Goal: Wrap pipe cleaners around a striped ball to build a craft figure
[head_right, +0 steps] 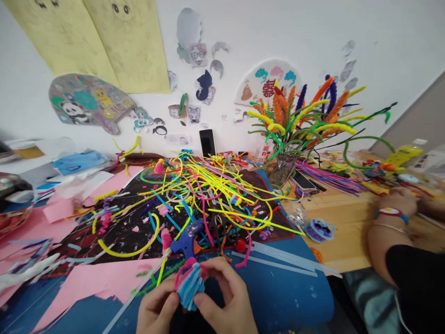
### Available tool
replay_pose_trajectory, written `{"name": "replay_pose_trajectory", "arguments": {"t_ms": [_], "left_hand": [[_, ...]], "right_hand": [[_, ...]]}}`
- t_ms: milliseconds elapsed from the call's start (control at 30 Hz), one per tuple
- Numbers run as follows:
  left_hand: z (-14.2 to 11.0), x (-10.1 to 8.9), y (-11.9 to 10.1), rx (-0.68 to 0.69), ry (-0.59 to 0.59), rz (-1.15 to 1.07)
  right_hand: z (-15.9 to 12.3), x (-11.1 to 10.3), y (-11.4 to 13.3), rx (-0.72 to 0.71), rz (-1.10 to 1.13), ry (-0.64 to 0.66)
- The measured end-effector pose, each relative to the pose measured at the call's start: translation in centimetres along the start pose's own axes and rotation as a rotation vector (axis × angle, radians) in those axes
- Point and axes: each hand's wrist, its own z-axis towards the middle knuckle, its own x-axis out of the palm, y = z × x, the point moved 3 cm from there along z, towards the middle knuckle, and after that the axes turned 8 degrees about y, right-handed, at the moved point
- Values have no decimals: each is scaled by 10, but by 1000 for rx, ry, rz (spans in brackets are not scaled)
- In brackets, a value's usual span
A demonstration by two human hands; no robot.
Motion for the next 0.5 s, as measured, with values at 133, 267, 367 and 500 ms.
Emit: {"name": "replay_pose_trajectory", "arguments": {"t_ms": [133, 267, 367, 500], "left_hand": [[1, -9, -17, 300, -156, 185], [6, -11, -34, 450, 84, 547], [11, -10, -43, 501, 320, 706], [15, -8, -49, 485, 306, 694]], "right_hand": [[3, -2, 22, -143, -310, -34], [8, 4, 35, -251, -556, 92], [10, 5, 38, -307, -650, 136], [11, 3, 45, -318, -774, 243]]}}
